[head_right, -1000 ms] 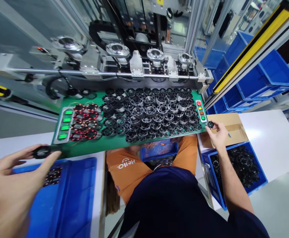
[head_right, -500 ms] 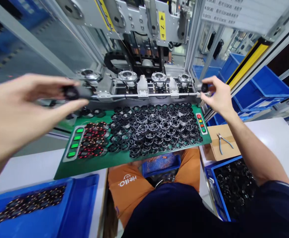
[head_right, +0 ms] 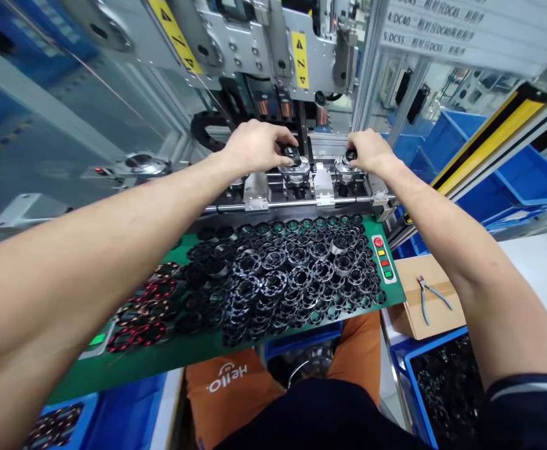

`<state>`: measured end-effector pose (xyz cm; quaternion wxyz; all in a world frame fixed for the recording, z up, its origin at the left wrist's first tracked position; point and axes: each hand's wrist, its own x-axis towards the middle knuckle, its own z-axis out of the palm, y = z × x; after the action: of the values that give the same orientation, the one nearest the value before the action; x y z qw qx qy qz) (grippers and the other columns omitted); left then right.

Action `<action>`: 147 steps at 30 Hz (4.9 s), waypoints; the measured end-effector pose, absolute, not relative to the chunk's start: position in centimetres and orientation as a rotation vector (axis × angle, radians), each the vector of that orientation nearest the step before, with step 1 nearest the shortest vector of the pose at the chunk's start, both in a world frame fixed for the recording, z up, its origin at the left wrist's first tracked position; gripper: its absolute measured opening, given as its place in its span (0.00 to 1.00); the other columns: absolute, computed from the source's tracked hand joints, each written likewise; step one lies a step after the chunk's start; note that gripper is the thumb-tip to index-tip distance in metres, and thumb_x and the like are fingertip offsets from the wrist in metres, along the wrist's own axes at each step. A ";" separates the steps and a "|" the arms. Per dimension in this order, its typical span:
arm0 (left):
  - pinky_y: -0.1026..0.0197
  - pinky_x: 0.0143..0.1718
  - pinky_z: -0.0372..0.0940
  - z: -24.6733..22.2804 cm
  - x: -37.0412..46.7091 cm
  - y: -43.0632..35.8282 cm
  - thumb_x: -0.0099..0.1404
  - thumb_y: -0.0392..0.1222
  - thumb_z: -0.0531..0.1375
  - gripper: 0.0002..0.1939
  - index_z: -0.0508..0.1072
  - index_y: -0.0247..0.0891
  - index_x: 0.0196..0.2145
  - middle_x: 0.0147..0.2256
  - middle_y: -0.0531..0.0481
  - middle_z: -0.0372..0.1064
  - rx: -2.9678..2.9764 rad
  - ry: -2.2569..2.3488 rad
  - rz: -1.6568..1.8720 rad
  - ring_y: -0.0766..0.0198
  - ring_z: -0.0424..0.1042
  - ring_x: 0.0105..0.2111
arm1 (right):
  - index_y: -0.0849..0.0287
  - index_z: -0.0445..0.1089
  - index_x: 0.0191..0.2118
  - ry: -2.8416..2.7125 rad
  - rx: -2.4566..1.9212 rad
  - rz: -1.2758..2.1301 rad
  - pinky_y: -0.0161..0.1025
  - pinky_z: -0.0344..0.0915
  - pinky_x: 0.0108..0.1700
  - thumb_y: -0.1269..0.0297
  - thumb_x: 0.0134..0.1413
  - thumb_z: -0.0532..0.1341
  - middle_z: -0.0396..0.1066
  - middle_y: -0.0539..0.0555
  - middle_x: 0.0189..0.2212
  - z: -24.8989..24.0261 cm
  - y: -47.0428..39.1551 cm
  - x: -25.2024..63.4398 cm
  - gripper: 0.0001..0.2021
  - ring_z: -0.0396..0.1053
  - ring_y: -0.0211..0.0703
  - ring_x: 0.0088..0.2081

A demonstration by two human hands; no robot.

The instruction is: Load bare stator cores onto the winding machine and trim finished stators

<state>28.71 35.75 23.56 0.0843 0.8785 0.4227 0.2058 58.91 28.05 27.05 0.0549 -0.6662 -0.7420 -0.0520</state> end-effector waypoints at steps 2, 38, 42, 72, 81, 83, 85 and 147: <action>0.49 0.60 0.68 23.2 28.6 36.6 0.60 0.45 0.75 0.22 0.84 0.46 0.52 0.42 0.53 0.83 2.652 1.256 0.565 0.51 0.79 0.51 | 0.56 0.82 0.54 -2.286 -1.998 -0.101 0.59 0.75 0.62 0.62 0.53 0.77 0.84 0.59 0.51 27.2 28.5 59.3 0.22 0.80 0.60 0.53; 0.39 0.78 0.55 22.0 25.3 27.7 0.74 0.57 0.62 0.44 0.57 0.37 0.79 0.80 0.32 0.49 2.780 1.097 0.544 0.41 0.57 0.78 | 0.65 0.67 0.73 -2.073 -1.565 -0.158 0.65 0.61 0.75 0.64 0.60 0.57 0.70 0.67 0.72 20.5 21.6 59.6 0.35 0.66 0.60 0.72; 0.34 0.79 0.53 24.7 17.9 20.8 0.77 0.58 0.61 0.37 0.62 0.44 0.77 0.79 0.40 0.54 2.695 1.222 0.915 0.42 0.56 0.78 | 0.59 0.78 0.60 -1.766 -1.543 -0.241 0.59 0.69 0.66 0.62 0.61 0.58 0.80 0.68 0.58 23.1 17.9 56.9 0.24 0.74 0.58 0.59; 0.56 0.36 0.79 15.3 5.9 -6.2 0.68 0.52 0.74 0.24 0.68 0.48 0.54 0.58 0.45 0.79 1.434 0.989 1.436 0.61 0.81 0.36 | 0.47 0.74 0.42 -2.006 -1.141 0.801 0.49 0.79 0.43 0.54 0.67 0.70 0.70 0.56 0.49 23.5 -5.8 30.6 0.07 0.72 0.49 0.44; 0.59 0.31 0.77 18.5 12.3 -8.5 0.71 0.55 0.73 0.16 0.73 0.52 0.48 0.55 0.50 0.80 1.268 0.681 1.350 0.64 0.77 0.33 | 0.48 0.71 0.42 -1.401 -0.999 1.340 0.42 0.80 0.37 0.57 0.62 0.75 0.75 0.53 0.58 20.8 -10.6 34.1 0.12 0.78 0.38 0.35; 0.60 0.32 0.77 18.3 12.9 -8.4 0.72 0.55 0.72 0.15 0.73 0.52 0.47 0.55 0.51 0.80 1.240 0.717 1.341 0.66 0.75 0.31 | 0.45 0.69 0.49 -1.208 -0.942 1.436 0.39 0.78 0.31 0.55 0.58 0.77 0.77 0.51 0.57 20.2 -10.9 34.7 0.19 0.77 0.37 0.31; 0.61 0.30 0.75 18.0 13.0 -8.2 0.71 0.54 0.72 0.13 0.75 0.53 0.47 0.54 0.51 0.81 1.223 0.788 1.339 0.66 0.75 0.31 | 0.41 0.68 0.57 -1.064 -0.880 1.498 0.37 0.75 0.27 0.52 0.54 0.79 0.79 0.52 0.55 19.7 -11.2 35.5 0.29 0.76 0.37 0.28; 0.48 0.53 0.72 5.4 6.5 -1.7 0.77 0.63 0.63 0.27 0.82 0.40 0.58 0.51 0.37 0.83 2.399 1.590 0.911 0.45 0.81 0.51 | 0.55 0.80 0.56 -1.433 -2.036 0.095 0.62 0.77 0.57 0.42 0.61 0.69 0.83 0.62 0.50 8.3 -12.3 60.0 0.26 0.78 0.59 0.50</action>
<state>6.49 -1.67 5.43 0.0612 0.7932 0.5257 0.3013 60.00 -12.34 8.30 0.3191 -0.7745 -0.5450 0.0362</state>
